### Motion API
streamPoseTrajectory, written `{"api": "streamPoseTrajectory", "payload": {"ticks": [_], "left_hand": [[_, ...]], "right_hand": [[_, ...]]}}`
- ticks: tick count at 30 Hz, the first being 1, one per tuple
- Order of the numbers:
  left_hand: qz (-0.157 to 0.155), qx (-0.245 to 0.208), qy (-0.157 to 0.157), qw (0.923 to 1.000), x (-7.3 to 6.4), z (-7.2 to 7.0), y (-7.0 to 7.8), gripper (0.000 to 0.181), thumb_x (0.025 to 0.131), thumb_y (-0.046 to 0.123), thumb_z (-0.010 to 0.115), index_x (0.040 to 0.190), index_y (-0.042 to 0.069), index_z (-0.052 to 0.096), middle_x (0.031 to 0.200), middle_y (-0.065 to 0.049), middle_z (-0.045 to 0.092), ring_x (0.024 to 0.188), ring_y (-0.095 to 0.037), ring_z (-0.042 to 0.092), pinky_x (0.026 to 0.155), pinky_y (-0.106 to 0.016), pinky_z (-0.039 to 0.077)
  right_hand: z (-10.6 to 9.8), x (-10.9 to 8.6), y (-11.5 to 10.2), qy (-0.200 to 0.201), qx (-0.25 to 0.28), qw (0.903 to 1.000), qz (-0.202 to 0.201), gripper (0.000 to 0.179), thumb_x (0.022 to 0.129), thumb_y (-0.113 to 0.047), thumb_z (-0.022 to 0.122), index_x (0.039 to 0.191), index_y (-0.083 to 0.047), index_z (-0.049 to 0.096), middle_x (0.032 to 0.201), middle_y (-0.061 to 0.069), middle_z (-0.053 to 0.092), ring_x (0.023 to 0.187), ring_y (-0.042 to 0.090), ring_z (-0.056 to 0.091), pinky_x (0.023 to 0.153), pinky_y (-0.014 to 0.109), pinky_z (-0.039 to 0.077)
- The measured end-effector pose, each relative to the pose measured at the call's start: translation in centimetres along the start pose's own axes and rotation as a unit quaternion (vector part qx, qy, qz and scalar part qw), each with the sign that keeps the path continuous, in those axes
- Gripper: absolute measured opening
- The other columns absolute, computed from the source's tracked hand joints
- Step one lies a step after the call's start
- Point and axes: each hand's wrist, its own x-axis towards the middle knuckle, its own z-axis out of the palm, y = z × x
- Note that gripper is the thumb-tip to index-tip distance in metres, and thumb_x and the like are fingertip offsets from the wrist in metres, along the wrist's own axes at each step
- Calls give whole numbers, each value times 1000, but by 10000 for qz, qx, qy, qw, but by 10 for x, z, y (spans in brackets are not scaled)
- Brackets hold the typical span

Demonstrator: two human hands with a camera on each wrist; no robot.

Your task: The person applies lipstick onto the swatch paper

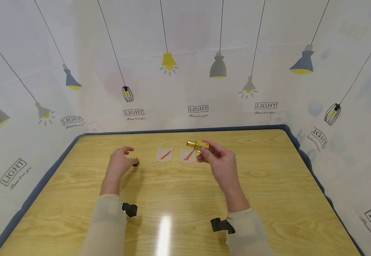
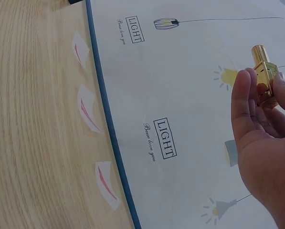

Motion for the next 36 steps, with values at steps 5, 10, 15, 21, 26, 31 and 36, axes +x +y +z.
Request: {"api": "streamPoseTrajectory", "payload": {"ticks": [5, 10, 15, 21, 26, 31, 36], "left_hand": [[-82, 182, -262, 9995, 4, 7, -12, 51, 102, 11, 66, 152, 4, 55, 152, -31, 55, 141, -47, 54, 116, -59, 48], [18, 258, -171, 9995, 7, 14, -17, 44, 102, 9, 67, 145, 3, 63, 147, -32, 61, 139, -45, 58, 113, -58, 51], [15, 214, -48, 9998, 8, 16, -17, 38, 103, 12, 68, 139, 2, 66, 142, -30, 64, 135, -45, 60, 111, -58, 52], [-65, 186, 244, 9995, 7, 18, -19, 28, 101, 12, 68, 127, 1, 71, 131, -27, 68, 123, -42, 64, 104, -56, 54], [-5, -234, 674, 9975, 2, 22, -18, 24, 100, 8, 68, 122, -1, 70, 122, -24, 73, 109, -37, 70, 94, -50, 57], [216, -898, 1086, 9898, -7, 31, -9, 24, 98, 9, 71, 120, -2, 71, 119, -23, 76, 109, -36, 74, 86, -44, 62], [303, -1784, 1309, 9747, -21, 37, 10, 24, 97, 10, 75, 119, 0, 73, 122, -23, 76, 110, -36, 77, 77, -37, 63]], "right_hand": [[2, 1, 3, 12, -25, 9999, 114, 38, 106, -14, 66, 139, 4, 66, 94, -10, 77, 80, 6, 76, 86, 26, 65], [1, 1, 4, 33, -18, 9998, 197, 37, 107, -14, 65, 140, 2, 66, 95, -9, 77, 81, 6, 76, 86, 27, 65], [0, 1, 4, 55, -38, 9997, 217, 38, 107, -14, 65, 141, 1, 66, 93, -10, 76, 81, 6, 76, 86, 26, 65], [-2, 1, 5, 66, -56, 9995, 295, 38, 107, -15, 66, 142, 1, 66, 94, -10, 76, 81, 7, 76, 87, 27, 65], [-2, 2, 6, 98, -76, 9994, 310, 38, 107, -16, 66, 141, 1, 66, 93, -7, 76, 81, 7, 76, 87, 27, 65], [-2, 2, 6, 136, -42, 9994, 318, 37, 107, -16, 65, 139, 3, 66, 90, -5, 76, 79, 7, 76, 86, 26, 65], [-2, 2, 6, 134, 43, 9995, 266, 38, 107, -14, 65, 139, 6, 65, 89, -7, 75, 79, 7, 76, 85, 26, 65]]}}
